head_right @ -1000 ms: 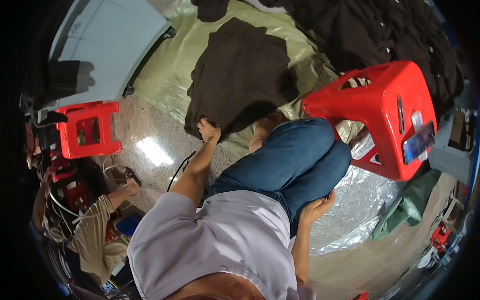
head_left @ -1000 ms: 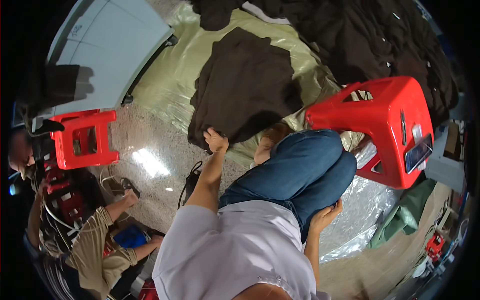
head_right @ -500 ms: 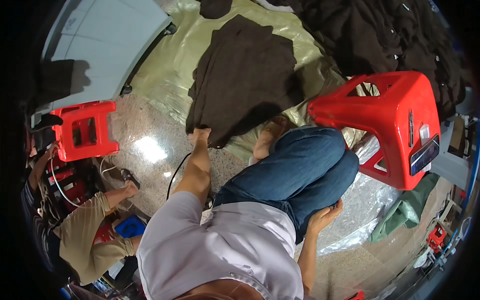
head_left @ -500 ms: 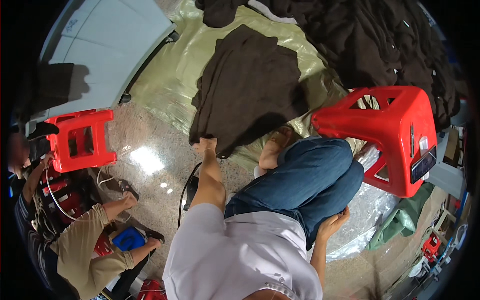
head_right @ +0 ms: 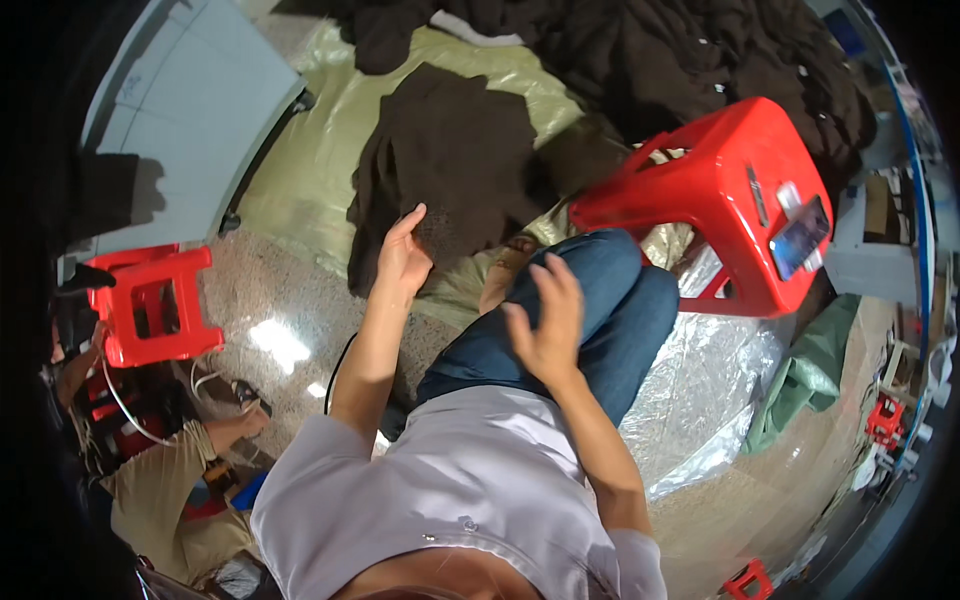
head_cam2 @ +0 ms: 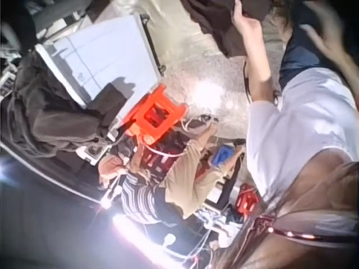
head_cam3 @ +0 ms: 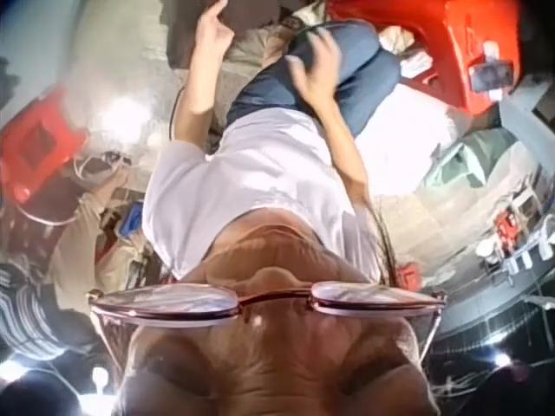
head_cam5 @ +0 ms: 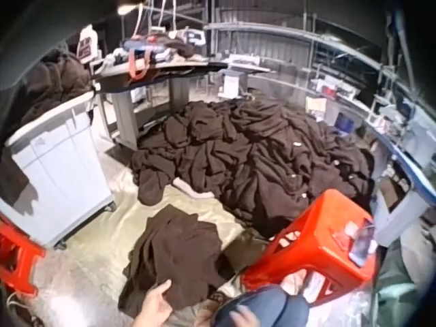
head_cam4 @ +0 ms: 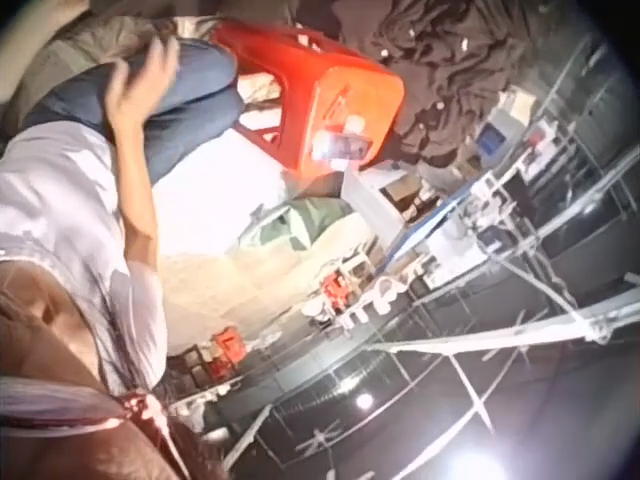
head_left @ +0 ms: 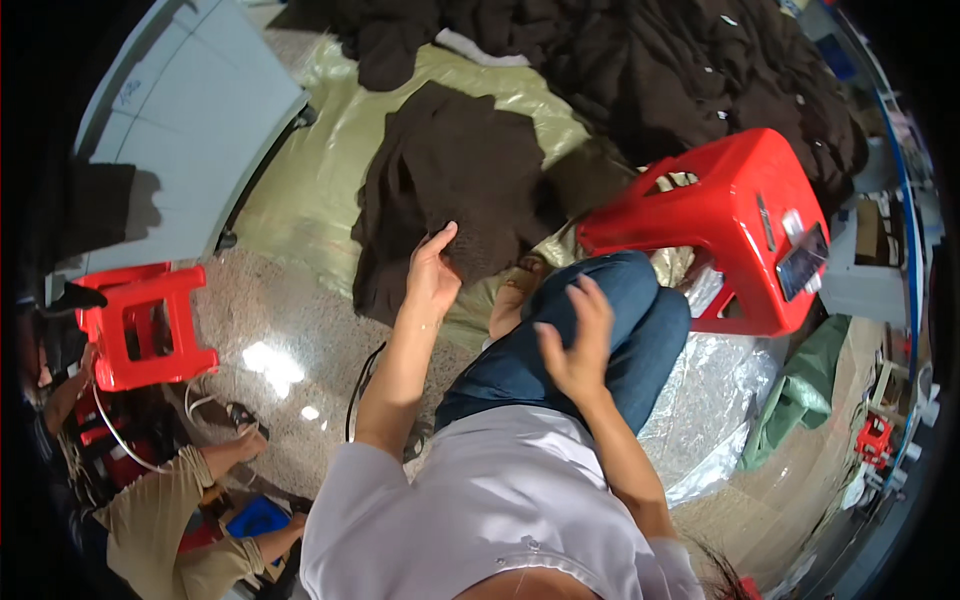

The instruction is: Inspecting and handling pieces of brown fabric in a sewing factory setting.

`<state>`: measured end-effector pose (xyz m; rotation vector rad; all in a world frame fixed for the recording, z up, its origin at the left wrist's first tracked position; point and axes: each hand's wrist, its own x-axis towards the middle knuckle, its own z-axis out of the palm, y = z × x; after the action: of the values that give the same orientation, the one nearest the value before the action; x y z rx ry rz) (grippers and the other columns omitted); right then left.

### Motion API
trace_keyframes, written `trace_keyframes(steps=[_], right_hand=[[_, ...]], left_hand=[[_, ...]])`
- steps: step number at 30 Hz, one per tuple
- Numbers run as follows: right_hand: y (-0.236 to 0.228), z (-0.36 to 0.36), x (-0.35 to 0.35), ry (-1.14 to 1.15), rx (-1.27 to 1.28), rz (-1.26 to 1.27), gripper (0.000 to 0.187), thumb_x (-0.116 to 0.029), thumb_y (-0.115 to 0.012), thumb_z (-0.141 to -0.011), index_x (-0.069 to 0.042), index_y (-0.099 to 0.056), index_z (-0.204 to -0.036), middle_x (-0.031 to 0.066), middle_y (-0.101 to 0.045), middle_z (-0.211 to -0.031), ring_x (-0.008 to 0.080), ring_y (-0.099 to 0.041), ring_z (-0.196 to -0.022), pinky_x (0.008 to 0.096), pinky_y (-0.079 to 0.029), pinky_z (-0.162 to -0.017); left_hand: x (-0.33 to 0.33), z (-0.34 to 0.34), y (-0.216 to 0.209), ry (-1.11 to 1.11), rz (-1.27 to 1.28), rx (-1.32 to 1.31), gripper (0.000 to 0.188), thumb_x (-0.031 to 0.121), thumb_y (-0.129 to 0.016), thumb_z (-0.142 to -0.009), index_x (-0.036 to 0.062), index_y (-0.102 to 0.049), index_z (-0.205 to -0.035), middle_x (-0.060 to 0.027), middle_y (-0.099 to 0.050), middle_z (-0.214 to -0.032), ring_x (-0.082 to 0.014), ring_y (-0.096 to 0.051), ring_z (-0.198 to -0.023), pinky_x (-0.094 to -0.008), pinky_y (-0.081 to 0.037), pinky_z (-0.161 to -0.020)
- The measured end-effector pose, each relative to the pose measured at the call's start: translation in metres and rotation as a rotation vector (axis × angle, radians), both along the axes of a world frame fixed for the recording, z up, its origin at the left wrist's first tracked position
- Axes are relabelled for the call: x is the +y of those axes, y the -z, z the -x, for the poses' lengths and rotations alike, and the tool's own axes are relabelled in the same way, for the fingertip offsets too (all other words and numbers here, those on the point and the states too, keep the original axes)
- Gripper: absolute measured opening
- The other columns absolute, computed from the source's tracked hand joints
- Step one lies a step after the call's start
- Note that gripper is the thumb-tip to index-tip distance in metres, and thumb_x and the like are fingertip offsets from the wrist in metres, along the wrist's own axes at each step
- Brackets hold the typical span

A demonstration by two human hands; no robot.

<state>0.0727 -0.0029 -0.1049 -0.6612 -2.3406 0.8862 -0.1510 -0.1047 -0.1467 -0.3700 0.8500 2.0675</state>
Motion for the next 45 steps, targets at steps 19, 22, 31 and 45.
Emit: trace_keyframes(steps=[19, 22, 31, 45], right_hand=[[-0.196, -0.169, 0.003, 0.061, 0.467, 1.234, 0.046, -0.022, -0.071, -0.066, 0.008, -0.062, -0.1, 0.0125, -0.068, -0.091, 0.0232, -0.065, -0.078, 0.0329, -0.052, -0.076], [-0.183, -0.244, -0.002, 0.48, 0.957, 0.367, 0.037, -0.021, -0.063, -0.079, 0.008, -0.062, -0.102, 0.0205, -0.067, -0.1, 0.0272, -0.069, -0.085, 0.0348, -0.058, -0.077], [-0.169, -0.343, 0.049, 1.123, 1.052, 0.346, 0.032, -0.021, -0.057, -0.09, -0.001, -0.062, -0.115, 0.0038, -0.062, -0.107, 0.0114, -0.056, -0.098, 0.0247, -0.042, -0.09], [0.092, -0.281, 0.054, 0.535, 0.172, 0.856, 0.053, -0.034, -0.068, -0.09, -0.001, -0.055, -0.129, 0.0073, -0.064, -0.115, 0.016, -0.058, -0.105, 0.0298, -0.046, -0.093]], left_hand=[[0.084, -0.124, -0.054, 0.159, 0.442, 1.835, 0.026, 0.006, -0.062, -0.079, 0.0006, -0.058, -0.104, -0.0182, -0.052, -0.111, -0.0333, -0.05, -0.108, -0.0395, -0.04, -0.094], [0.086, -0.118, -0.068, 0.566, 0.253, 1.699, 0.028, -0.007, -0.057, -0.073, -0.0019, -0.059, -0.1, -0.017, -0.061, -0.092, -0.0276, -0.061, -0.089, -0.0334, -0.047, -0.082], [0.081, -0.132, -0.237, 1.156, -0.134, 1.561, 0.027, 0.008, -0.078, -0.071, -0.0012, -0.067, -0.093, -0.0072, -0.068, -0.082, -0.0097, -0.064, -0.077, -0.0235, -0.049, -0.069], [0.035, -0.037, 0.046, 0.975, 0.59, 1.512, 0.019, 0.01, -0.074, -0.08, -0.0004, -0.062, -0.091, -0.0069, -0.063, -0.078, -0.0142, -0.06, -0.074, -0.0289, -0.047, -0.071]])
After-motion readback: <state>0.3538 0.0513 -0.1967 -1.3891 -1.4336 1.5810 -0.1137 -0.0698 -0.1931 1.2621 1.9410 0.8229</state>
